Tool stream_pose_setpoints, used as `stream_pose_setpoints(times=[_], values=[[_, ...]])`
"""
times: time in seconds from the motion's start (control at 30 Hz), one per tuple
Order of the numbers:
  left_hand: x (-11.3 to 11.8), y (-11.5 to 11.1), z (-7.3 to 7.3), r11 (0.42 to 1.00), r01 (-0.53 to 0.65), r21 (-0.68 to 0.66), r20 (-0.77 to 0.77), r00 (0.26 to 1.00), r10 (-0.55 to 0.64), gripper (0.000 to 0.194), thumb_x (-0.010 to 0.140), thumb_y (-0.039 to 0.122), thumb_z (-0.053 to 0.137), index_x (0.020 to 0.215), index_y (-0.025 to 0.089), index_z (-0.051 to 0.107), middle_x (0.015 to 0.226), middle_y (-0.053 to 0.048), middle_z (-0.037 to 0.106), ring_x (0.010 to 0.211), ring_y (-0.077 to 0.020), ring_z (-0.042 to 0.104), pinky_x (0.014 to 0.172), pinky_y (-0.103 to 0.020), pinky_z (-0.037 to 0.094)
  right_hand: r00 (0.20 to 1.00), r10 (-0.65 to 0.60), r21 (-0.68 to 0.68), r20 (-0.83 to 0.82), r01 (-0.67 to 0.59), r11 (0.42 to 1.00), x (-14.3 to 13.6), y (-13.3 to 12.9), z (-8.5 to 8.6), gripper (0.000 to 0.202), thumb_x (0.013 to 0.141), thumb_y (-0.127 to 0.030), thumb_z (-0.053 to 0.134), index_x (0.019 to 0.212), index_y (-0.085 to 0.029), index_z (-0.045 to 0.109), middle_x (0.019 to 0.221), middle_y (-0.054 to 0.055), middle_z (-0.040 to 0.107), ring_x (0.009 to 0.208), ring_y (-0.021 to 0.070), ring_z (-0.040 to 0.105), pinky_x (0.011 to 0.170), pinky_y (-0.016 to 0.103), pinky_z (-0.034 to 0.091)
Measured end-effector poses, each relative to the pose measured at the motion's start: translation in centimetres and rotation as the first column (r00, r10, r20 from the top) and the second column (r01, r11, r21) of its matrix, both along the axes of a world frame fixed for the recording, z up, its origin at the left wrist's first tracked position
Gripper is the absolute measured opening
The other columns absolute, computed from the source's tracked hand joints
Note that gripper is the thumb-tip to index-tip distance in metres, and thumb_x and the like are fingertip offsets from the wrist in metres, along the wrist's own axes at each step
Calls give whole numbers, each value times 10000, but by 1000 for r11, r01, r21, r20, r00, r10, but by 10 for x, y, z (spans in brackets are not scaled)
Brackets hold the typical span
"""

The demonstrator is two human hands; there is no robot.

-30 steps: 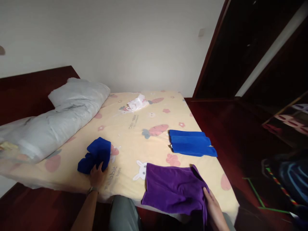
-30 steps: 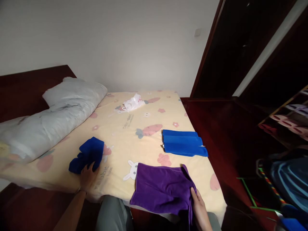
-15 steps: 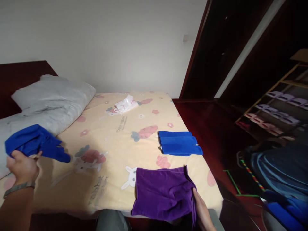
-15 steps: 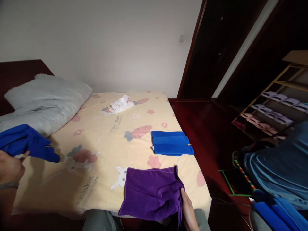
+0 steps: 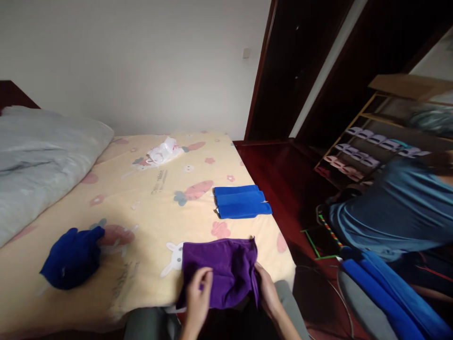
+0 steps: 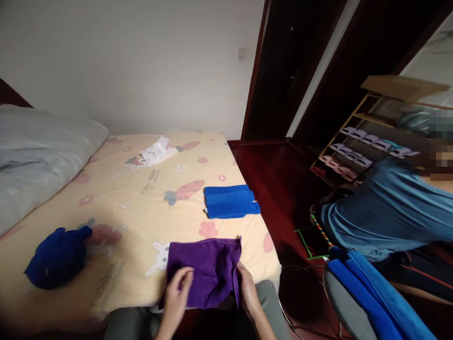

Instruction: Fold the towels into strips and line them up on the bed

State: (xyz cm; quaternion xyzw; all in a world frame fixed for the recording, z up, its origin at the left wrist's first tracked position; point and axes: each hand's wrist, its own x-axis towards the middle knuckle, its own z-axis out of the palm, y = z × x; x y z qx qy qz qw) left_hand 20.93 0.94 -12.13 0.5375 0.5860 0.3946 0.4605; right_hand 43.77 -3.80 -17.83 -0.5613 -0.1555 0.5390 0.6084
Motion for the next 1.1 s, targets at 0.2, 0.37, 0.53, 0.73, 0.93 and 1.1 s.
stream_pose_setpoints(times=[0.2, 0.37, 0.53, 0.73, 0.93, 1.1], values=[[91, -21, 13, 958, 286, -10, 104, 953, -284, 369, 885, 576, 556, 958, 220, 622, 804, -24, 658, 695, -157, 633, 635, -242, 507, 881, 184, 196, 436, -292, 936, -27, -3, 40, 344, 904, -518, 612, 1051, -229, 728, 1059, 94, 709, 1005, 263, 653, 904, 375, 522], [65, -11, 20, 986, 165, 8, 88, 982, -165, 359, 802, 559, 674, 861, 224, 558, 774, 0, 595, 695, -152, 609, 637, -239, 493, 796, 51, 263, 604, -258, 930, -45, -6, 50, 249, 914, -468, 613, 941, -245, 719, 1001, 83, 636, 1002, 249, 608, 919, 360, 480], [46, -25, 11, 954, 153, -257, 417, 908, -33, 413, 721, 552, 753, 905, 204, 627, 892, -46, 668, 877, -211, 669, 749, -299, 531, 838, 121, 219, 532, -274, 937, -64, -16, 54, 243, 900, -464, 638, 855, -229, 684, 881, 42, 626, 892, 223, 576, 851, 337, 442], [32, -40, 5, 860, 224, -459, 520, 852, 56, 408, 674, 492, 812, 905, 200, 645, 939, -65, 695, 930, -236, 695, 749, -311, 542, 936, 313, 152, 161, -337, 929, -68, -33, 51, 263, 800, -418, 733, 713, -207, 602, 709, -24, 566, 758, 176, 522, 751, 282, 400], [29, -45, 10, 914, 197, -356, 491, 871, 3, 443, 668, 509, 826, 932, 176, 702, 1007, -98, 694, 932, -231, 694, 767, -305, 560, 968, 249, 191, -16, -242, 951, -68, -38, 61, 274, 724, -390, 760, 680, -205, 562, 1033, 32, 662, 989, 227, 591, 899, 317, 430], [20, -37, 12, 940, 92, -329, 455, 888, 72, 533, 554, 537, 877, 904, 167, 722, 904, -97, 722, 835, -221, 711, 740, -310, 566, 986, 164, 175, 16, -164, 971, -71, -34, 69, 368, 750, -523, 724, 694, -230, 508, 825, 19, 643, 865, 224, 612, 804, 330, 481]])
